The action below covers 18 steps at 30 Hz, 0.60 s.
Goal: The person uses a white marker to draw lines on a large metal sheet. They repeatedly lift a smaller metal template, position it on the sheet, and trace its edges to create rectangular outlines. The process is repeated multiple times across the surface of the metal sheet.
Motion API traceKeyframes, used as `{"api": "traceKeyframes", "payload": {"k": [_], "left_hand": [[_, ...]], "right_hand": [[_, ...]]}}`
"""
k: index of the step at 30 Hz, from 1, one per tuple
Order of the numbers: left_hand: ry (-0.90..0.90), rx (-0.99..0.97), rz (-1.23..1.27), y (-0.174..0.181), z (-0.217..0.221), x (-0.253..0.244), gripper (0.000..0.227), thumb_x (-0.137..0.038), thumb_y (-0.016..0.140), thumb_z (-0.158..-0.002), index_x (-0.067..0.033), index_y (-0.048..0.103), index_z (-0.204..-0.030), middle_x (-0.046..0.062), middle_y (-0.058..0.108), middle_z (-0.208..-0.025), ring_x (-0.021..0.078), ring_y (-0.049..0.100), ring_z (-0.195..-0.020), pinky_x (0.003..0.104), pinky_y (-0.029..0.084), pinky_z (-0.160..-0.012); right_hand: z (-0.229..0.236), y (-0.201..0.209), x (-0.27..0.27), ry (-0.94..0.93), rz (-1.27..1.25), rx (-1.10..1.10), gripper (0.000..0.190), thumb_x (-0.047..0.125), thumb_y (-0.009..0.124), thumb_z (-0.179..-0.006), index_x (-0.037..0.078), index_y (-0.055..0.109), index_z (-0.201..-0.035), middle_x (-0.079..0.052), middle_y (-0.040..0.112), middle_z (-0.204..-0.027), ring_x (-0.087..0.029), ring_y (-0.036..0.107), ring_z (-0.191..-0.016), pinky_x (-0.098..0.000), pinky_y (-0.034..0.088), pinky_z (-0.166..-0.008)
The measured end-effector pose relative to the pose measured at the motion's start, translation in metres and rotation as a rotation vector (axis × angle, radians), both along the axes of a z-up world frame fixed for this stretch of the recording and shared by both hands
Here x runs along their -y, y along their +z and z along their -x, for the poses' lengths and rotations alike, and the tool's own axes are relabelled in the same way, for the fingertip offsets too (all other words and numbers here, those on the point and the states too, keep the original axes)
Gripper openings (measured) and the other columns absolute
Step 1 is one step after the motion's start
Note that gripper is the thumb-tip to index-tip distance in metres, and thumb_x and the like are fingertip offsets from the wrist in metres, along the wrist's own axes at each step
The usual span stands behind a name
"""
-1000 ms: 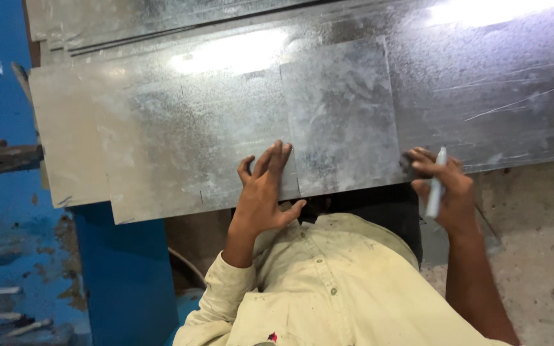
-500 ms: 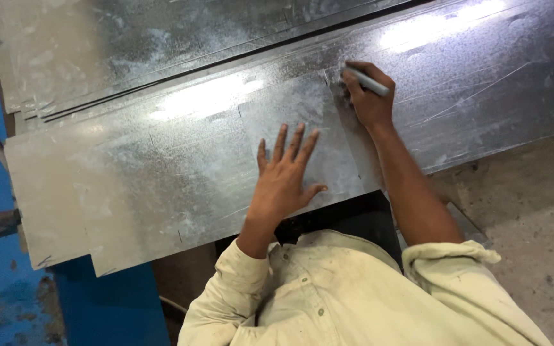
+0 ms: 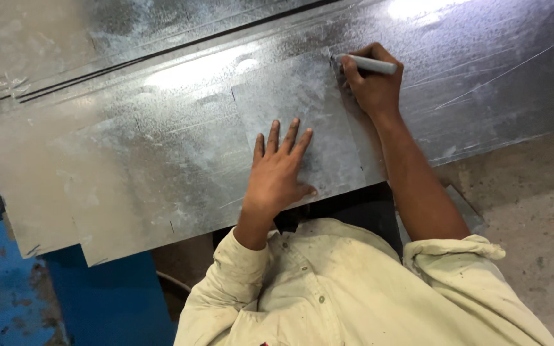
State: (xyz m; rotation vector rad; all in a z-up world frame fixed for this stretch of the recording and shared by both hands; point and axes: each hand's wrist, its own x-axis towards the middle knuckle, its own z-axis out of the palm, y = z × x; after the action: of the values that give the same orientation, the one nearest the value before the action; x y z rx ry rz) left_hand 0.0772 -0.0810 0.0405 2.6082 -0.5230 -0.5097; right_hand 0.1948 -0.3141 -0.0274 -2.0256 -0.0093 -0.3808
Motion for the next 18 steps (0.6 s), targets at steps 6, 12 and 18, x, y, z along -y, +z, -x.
{"api": "traceKeyframes", "payload": {"k": [6,12,18], "left_hand": [[-0.013,-0.101,-0.022,0.001,-0.002,-0.001,0.140,-0.040,0.100,-0.045,-0.0255,0.020,-0.160,0.006,0.012,-0.170,0.0380,0.003,-0.157,0.059,0.003,-0.126],[-0.040,-0.121,-0.132,0.005,0.001,0.009,0.149,-0.046,0.100,-0.045,-0.0226,0.010,-0.162,0.010,0.002,-0.171,0.0408,-0.005,-0.157,0.063,-0.001,-0.124],[-0.060,-0.111,-0.086,-0.009,0.004,0.004,0.148,-0.051,0.098,-0.048,-0.0227,0.008,-0.161,0.011,-0.002,-0.171,0.0398,-0.008,-0.156,0.062,-0.004,-0.124]], "right_hand": [[-0.002,-0.003,0.002,0.072,0.025,0.097,0.014,0.008,0.081,-0.098,0.000,0.071,-0.094,-0.007,0.075,-0.081,-0.010,0.073,-0.072,-0.0257,0.057,-0.063],[0.003,-0.011,0.007,0.077,0.024,0.104,0.014,0.003,0.077,-0.093,0.000,0.066,-0.086,-0.008,0.072,-0.073,-0.012,0.072,-0.065,-0.0268,0.054,-0.058],[0.003,-0.011,0.007,0.049,0.020,0.131,0.013,0.003,0.078,-0.091,0.000,0.067,-0.086,-0.007,0.072,-0.075,-0.013,0.070,-0.066,-0.0269,0.055,-0.060]]}}
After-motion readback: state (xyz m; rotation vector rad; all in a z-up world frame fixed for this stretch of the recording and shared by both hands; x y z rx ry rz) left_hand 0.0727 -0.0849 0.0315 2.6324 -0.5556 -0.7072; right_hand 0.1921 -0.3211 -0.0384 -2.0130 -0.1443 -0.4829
